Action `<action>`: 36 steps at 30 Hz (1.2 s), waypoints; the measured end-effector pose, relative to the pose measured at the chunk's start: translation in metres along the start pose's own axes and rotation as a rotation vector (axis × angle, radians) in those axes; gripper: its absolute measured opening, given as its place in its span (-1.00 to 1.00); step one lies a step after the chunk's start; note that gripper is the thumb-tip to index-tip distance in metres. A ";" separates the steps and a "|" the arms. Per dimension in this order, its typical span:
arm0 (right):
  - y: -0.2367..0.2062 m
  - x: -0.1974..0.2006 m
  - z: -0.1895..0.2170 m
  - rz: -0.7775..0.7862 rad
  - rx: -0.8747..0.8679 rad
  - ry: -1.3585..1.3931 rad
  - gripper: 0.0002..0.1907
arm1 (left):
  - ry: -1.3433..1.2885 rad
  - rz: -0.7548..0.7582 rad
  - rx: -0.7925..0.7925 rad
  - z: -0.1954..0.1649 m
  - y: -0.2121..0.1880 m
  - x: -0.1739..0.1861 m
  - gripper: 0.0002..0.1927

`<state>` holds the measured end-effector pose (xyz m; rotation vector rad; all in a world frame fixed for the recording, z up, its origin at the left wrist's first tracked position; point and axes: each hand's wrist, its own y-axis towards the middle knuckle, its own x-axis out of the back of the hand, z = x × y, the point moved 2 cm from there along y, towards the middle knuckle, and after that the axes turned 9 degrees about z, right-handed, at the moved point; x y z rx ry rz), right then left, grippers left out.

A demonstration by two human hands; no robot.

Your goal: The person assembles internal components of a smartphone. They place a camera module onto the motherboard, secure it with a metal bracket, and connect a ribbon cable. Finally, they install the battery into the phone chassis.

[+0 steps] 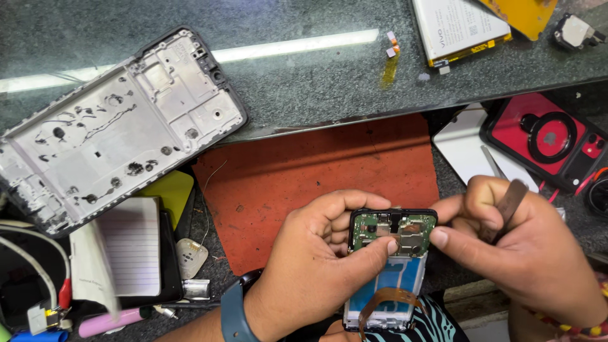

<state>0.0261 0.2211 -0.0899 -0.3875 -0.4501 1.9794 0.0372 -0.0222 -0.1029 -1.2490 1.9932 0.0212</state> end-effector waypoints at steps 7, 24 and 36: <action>-0.008 -0.003 -0.012 -0.066 0.047 -0.005 -0.59 | -0.070 0.028 -0.038 0.002 -0.001 -0.006 -0.62; -0.005 -0.019 0.004 -0.101 0.125 -0.033 -0.51 | 0.064 0.013 0.000 -0.003 -0.002 -0.006 -0.65; -0.011 0.002 -0.014 -0.107 -0.014 0.081 -0.62 | -0.010 0.005 -0.024 -0.001 0.001 -0.004 -0.69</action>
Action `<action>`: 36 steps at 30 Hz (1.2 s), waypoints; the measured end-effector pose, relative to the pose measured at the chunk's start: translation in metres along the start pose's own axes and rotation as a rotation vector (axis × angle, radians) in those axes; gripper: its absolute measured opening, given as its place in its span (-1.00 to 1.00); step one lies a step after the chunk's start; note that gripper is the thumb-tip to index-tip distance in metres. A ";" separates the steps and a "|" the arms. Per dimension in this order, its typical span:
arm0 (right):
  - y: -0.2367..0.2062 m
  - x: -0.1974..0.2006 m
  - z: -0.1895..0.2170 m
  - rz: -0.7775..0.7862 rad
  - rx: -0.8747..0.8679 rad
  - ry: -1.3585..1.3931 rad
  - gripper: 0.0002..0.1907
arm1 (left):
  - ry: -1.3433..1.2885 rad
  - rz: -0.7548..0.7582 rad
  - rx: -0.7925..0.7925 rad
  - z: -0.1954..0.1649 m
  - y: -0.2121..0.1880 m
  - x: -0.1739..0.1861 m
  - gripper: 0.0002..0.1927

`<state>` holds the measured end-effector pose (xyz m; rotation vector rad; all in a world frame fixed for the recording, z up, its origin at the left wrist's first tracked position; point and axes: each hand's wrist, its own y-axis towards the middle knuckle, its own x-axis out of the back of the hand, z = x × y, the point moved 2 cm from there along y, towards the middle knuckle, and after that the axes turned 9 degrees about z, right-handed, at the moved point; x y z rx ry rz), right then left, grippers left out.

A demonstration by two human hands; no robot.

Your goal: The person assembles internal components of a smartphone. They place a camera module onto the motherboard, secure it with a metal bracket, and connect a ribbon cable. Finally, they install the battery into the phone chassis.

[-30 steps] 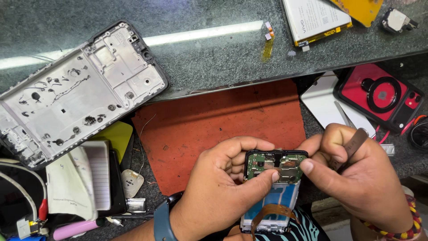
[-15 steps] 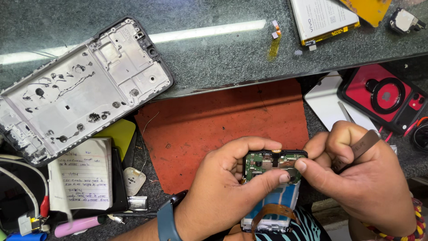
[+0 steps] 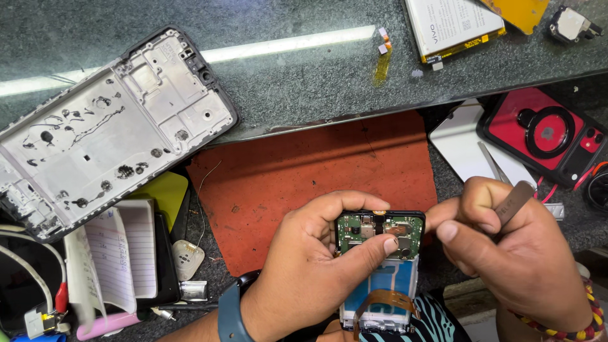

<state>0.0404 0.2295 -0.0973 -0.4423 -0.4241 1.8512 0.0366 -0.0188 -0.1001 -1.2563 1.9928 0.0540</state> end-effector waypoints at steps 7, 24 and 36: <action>-0.001 -0.007 0.004 0.023 0.097 -0.121 -0.54 | -0.006 0.031 0.027 0.000 -0.001 -0.001 -0.65; 0.001 -0.009 0.004 0.064 0.036 -0.096 -0.55 | 0.118 0.071 -0.012 -0.003 -0.008 -0.002 -0.61; 0.001 -0.030 0.009 -0.005 0.071 -0.071 -0.54 | -0.015 0.004 0.046 0.006 -0.007 -0.004 -0.63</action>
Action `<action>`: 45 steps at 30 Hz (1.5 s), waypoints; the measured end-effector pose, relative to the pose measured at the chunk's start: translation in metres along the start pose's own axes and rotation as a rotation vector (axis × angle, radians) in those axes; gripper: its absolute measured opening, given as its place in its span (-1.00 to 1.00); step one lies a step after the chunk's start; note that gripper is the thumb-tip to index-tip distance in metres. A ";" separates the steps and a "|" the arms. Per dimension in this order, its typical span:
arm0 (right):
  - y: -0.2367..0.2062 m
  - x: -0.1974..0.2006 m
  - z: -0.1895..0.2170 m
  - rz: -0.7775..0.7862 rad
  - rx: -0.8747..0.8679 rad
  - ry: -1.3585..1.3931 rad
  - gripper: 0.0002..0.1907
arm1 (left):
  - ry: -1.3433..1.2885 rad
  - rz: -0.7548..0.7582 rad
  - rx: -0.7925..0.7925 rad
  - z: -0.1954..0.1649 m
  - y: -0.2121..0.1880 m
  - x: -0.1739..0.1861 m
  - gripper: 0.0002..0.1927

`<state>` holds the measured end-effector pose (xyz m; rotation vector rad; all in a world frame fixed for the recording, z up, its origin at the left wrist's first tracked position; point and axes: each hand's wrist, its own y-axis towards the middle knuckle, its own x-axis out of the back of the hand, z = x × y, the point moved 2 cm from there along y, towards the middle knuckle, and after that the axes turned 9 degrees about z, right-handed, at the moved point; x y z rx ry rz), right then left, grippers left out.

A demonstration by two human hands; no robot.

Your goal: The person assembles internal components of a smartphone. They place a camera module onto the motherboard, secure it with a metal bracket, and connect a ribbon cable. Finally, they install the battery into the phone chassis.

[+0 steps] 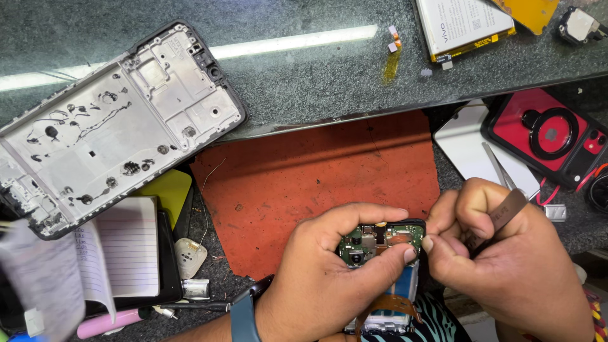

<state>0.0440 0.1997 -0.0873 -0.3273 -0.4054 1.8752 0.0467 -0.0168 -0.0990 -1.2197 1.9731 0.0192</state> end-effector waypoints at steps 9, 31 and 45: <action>0.007 0.014 -0.003 0.096 -0.101 0.030 -0.54 | 0.103 -0.001 -0.029 -0.003 0.000 0.000 -0.67; -0.007 0.054 -0.025 -0.007 0.321 0.761 -0.34 | -0.081 -0.044 0.045 -0.005 0.012 0.015 -0.67; -0.036 0.018 -0.046 -0.037 0.451 0.712 -0.80 | -0.150 -0.021 0.047 0.002 0.017 0.013 -0.68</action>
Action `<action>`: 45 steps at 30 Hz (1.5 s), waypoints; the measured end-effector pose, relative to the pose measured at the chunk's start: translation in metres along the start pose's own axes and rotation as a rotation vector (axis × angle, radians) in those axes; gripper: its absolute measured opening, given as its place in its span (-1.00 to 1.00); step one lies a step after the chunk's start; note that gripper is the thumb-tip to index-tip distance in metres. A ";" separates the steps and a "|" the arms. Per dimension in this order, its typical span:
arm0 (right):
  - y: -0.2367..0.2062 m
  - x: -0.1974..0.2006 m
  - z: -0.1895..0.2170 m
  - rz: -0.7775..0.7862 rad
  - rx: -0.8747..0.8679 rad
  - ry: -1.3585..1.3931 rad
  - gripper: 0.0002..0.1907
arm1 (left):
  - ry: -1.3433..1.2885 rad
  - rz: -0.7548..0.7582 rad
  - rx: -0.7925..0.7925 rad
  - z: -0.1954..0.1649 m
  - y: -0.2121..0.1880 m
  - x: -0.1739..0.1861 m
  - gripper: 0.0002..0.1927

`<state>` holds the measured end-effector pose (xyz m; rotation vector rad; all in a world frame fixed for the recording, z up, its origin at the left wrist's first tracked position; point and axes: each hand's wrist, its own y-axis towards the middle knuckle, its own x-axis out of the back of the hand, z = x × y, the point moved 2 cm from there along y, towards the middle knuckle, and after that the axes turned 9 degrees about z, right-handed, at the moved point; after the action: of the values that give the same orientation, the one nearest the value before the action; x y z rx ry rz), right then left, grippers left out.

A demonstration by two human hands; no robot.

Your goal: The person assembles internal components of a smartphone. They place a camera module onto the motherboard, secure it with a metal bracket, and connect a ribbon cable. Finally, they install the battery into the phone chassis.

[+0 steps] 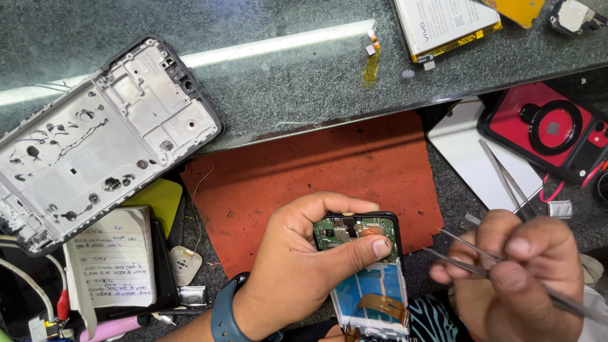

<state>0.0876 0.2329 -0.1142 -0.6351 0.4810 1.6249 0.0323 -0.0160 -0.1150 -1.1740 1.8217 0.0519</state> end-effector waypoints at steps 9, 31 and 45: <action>0.004 -0.036 -0.019 -0.011 0.167 -0.635 -0.70 | 0.064 -0.001 -0.052 -0.001 -0.002 0.001 -0.69; 0.018 -0.050 -0.008 -0.009 0.050 -0.860 -0.72 | 0.106 -0.011 -0.071 -0.006 -0.008 -0.002 -0.69; -0.002 -0.045 -0.018 0.007 -0.381 -0.101 -0.74 | 0.066 -0.013 -0.072 -0.004 -0.011 -0.001 -0.69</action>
<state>0.0955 0.1875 -0.0989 -0.8279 0.0970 1.7615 0.0382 -0.0234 -0.1073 -1.2505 1.8836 0.0722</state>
